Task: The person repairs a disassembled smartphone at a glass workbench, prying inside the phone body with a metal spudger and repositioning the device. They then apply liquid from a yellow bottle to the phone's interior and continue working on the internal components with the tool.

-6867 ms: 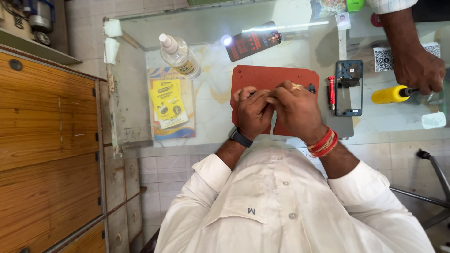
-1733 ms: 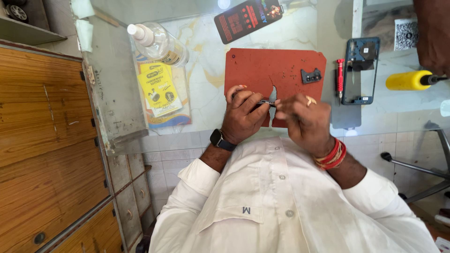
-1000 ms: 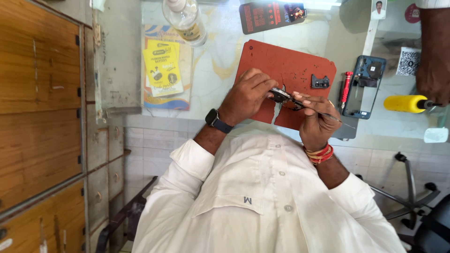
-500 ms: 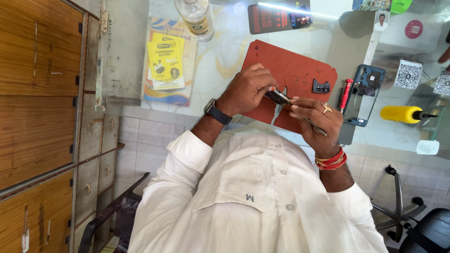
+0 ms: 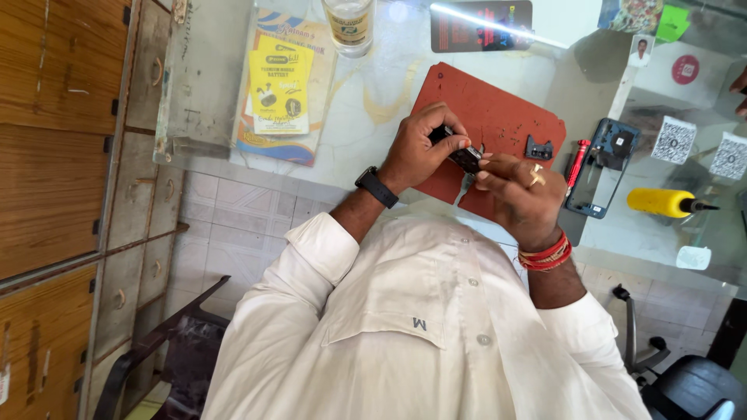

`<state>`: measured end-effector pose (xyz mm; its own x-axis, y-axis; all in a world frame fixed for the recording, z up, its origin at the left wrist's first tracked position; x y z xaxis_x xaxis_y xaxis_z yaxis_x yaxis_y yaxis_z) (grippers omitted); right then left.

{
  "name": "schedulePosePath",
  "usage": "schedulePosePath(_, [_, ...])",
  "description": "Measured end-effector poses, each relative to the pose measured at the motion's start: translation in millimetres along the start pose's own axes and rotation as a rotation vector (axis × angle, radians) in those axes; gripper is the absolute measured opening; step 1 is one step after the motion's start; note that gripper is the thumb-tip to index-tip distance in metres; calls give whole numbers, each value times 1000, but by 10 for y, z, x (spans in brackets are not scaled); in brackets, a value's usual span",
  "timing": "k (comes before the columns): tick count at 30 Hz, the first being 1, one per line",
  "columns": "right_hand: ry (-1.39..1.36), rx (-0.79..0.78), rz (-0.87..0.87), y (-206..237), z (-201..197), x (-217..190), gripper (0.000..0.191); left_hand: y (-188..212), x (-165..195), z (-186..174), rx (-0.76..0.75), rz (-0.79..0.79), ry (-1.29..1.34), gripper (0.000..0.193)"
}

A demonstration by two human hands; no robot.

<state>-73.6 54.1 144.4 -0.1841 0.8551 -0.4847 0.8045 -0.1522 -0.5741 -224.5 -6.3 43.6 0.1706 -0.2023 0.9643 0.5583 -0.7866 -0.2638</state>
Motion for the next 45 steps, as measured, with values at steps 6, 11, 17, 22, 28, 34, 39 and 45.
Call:
schedulePosePath(6, [-177,123,164,135,17,167,18,7,-22,-9,-15,27,4,11])
schedulePosePath(11, [-184,204,176,236,108,195,16,17,-27,-12,-14,57,-3,12])
schedulePosePath(17, [-132,145,148,139,112,182,16,3,-33,-35,-16,70,-5,12])
schedulePosePath(22, [-68,80,130,69,126,101,17,32,-73,-35,-22,57,5,13])
schedulePosePath(28, [14,31,35,3,130,9,21,36,-73,-41,-2,57,23,14])
schedulePosePath(34, [35,57,-7,79,190,37,20,66,-81,-41,47,72,-12,14])
schedulePosePath(39, [-237,102,219,168,135,418,13,-10,-140,46,99,57,2,15])
schedulePosePath(45, [-480,197,528,327,153,694,3,-36,-142,107,89,69,-12,12])
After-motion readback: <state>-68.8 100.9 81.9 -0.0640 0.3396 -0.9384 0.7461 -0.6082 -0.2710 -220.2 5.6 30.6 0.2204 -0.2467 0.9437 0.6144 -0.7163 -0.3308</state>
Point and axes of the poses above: each hand's wrist, its own y-axis away from the middle knuckle, its own z-axis out of the palm, x = y × z, the point moved 8 cm from there along -y, towards the middle knuckle, and after that the axes turned 1 degree about x, right-handed, at the moved point
